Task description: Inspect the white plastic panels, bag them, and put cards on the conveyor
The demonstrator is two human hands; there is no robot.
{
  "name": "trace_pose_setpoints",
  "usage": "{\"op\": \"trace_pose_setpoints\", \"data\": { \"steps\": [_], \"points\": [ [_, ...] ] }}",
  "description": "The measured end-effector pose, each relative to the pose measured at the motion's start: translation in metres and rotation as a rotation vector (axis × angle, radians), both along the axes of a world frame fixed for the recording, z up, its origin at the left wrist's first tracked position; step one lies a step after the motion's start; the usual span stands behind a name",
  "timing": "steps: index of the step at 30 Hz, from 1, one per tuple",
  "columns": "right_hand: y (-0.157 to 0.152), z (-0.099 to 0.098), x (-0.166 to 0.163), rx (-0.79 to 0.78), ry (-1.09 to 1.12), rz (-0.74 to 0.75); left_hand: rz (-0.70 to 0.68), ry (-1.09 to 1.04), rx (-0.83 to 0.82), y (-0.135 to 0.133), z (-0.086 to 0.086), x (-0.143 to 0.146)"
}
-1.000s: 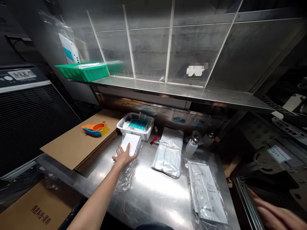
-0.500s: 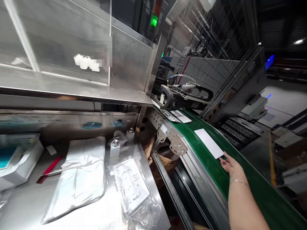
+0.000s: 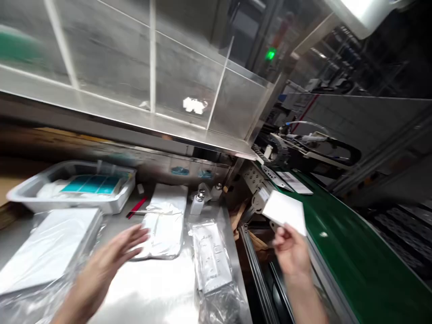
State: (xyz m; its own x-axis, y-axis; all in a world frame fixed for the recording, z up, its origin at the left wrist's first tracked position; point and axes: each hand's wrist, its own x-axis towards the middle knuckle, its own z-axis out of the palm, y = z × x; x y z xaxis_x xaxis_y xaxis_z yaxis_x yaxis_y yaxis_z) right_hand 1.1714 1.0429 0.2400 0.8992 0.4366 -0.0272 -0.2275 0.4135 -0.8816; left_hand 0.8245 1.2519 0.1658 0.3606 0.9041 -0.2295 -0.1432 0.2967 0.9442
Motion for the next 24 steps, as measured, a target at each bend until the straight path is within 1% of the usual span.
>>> {"op": "trace_pose_setpoints", "data": {
  "steps": [1,2,3,5,6,7,9,11,13,16,19,22,24],
  "points": [
    [0.019,-0.012,-0.034,0.044,0.085,0.051,-0.067,-0.088,-0.08,-0.01,0.0,0.011],
    [0.034,-0.025,-0.067,0.059,0.13,0.115,-0.099,-0.172,-0.166,-0.019,0.001,0.024],
    [0.044,-0.036,-0.097,0.066,0.166,0.216,-0.137,-0.249,-0.253,-0.025,0.003,0.037],
    [0.054,-0.058,-0.149,0.047,0.183,0.442,-0.181,-0.372,-0.395,-0.032,0.007,0.056],
    [0.054,-0.068,-0.17,0.031,0.186,0.561,-0.193,-0.449,-0.429,-0.033,0.009,0.059],
    [0.052,-0.077,-0.188,0.009,0.194,0.673,-0.193,-0.534,-0.415,-0.034,0.011,0.058],
    [0.044,-0.094,-0.213,-0.042,0.213,0.856,-0.199,-0.665,-0.429,-0.037,0.014,0.046],
    [0.037,-0.107,-0.226,-0.114,0.196,0.999,-0.197,-0.73,-0.489,-0.043,0.015,0.029],
    [0.034,-0.115,-0.231,-0.201,0.133,1.105,-0.178,-0.749,-0.546,-0.051,0.014,0.012],
    [0.037,-0.121,-0.226,-0.305,0.042,1.185,-0.101,-0.751,-0.53,-0.059,0.011,-0.003],
    [0.045,-0.127,-0.215,-0.37,-0.005,1.169,-0.057,-0.748,-0.49,-0.063,0.008,-0.009],
    [0.05,-0.132,-0.205,-0.4,-0.003,1.091,-0.049,-0.745,-0.467,-0.065,0.005,-0.012],
    [0.05,-0.133,-0.201,-0.407,-0.016,1.047,-0.02,-0.728,-0.464,-0.067,0.003,-0.013]
  ]
}}
